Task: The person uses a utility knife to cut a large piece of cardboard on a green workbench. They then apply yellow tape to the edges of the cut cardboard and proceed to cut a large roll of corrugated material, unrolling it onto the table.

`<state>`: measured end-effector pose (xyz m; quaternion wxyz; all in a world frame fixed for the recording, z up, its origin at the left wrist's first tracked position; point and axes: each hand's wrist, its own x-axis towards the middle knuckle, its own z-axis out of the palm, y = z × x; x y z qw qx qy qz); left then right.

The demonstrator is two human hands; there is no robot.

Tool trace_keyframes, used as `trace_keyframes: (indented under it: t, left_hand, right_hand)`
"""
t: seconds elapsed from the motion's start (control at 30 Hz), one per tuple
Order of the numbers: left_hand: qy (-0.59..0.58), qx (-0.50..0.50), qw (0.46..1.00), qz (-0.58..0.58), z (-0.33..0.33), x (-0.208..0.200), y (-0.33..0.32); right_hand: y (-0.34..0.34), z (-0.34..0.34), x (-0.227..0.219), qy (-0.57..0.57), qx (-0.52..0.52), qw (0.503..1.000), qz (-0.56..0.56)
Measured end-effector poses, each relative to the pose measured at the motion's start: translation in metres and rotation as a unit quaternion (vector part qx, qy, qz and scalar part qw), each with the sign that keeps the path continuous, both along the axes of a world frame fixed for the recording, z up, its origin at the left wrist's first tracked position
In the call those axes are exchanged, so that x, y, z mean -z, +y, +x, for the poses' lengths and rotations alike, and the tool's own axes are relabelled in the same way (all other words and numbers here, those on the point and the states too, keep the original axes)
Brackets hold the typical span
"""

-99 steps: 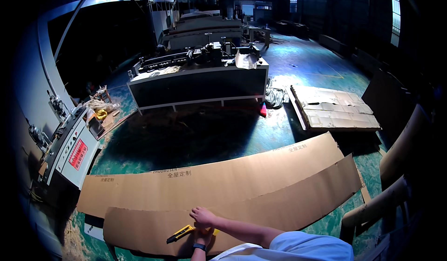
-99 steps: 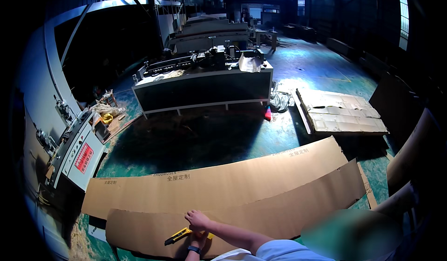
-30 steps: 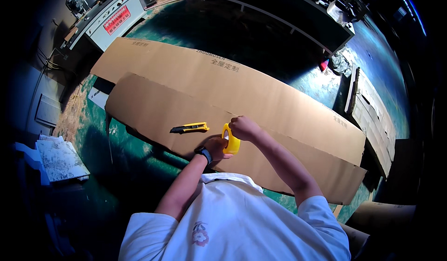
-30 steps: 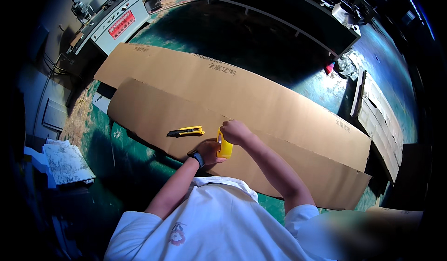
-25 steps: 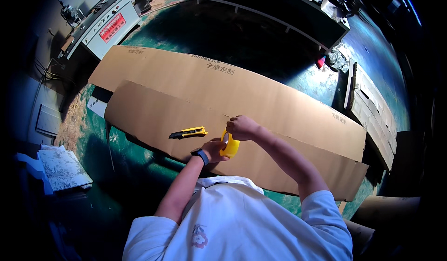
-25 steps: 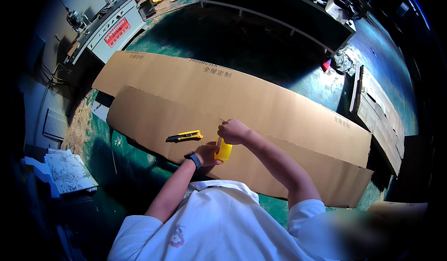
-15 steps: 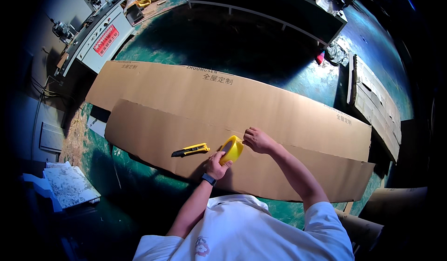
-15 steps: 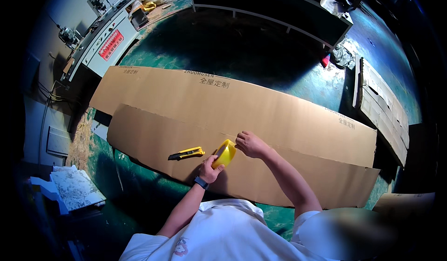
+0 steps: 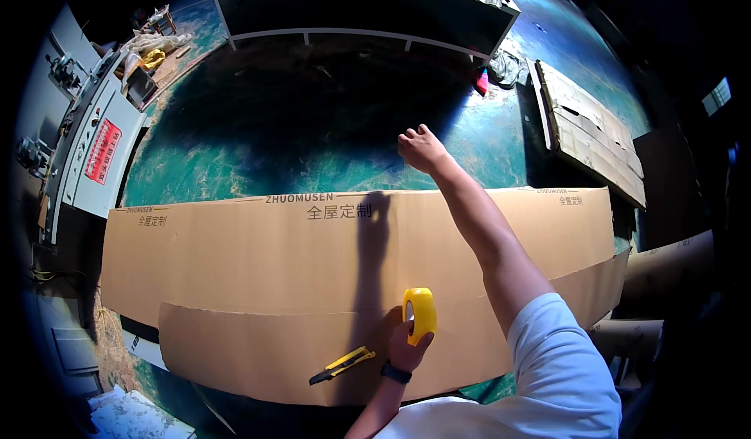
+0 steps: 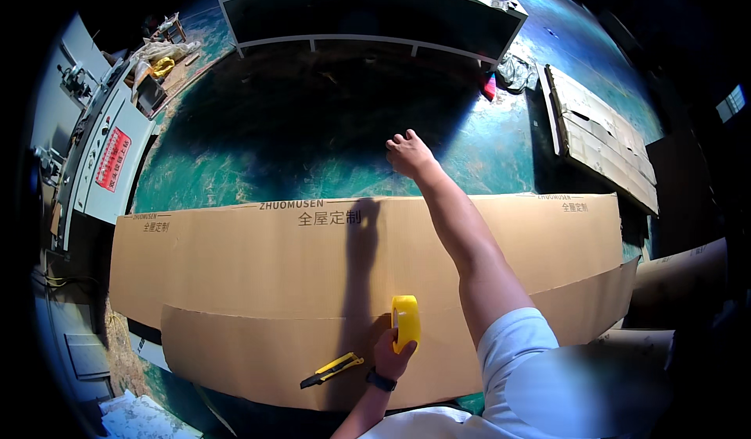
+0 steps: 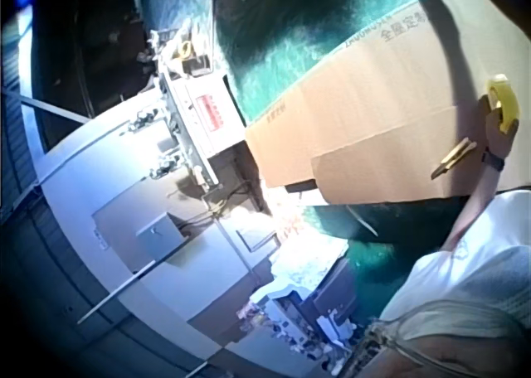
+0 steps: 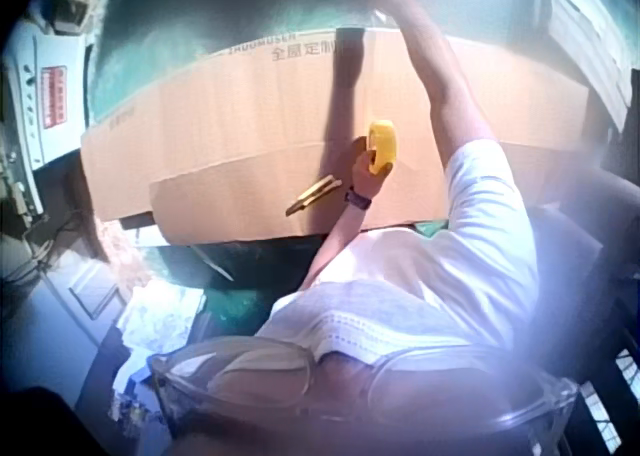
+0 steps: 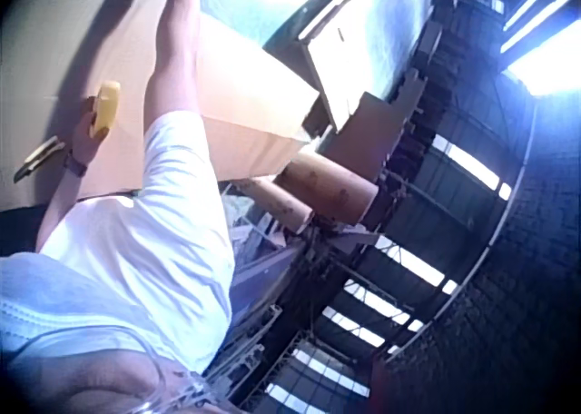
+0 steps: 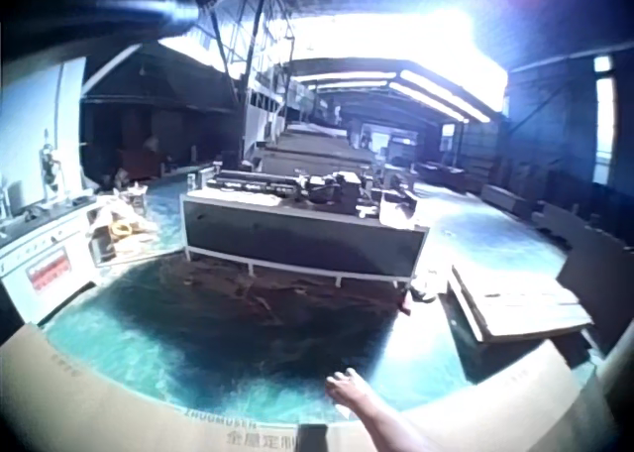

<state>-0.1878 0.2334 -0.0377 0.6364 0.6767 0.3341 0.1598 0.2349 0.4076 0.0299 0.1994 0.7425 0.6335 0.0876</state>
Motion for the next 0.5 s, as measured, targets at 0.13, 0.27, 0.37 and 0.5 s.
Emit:
trace_keyframes:
  t: [0.13,0.27,0.37,0.5]
  left_hand:
    - [-0.073,0.124,0.987,0.067,-0.02,0.013,0.008]
    - [-0.1,0.15,0.955,0.234,-0.034,0.047,-0.007]
    - [-0.089,0.134,0.951,0.266,-0.03,0.048,-0.008]
    - [-0.084,0.191,0.95,0.233,-0.03,0.052,-0.003]
  right_hand:
    - [-0.006,-0.016,0.084,0.178,0.214,0.96,-0.016]
    - [-0.029,-0.025,0.118,0.34,0.382,0.849,0.129]
    - [-0.004,-0.056,0.087,0.364,0.374,0.853,-0.009]
    - [0.008,-0.071,0.085,0.329,0.437,0.838,0.003]
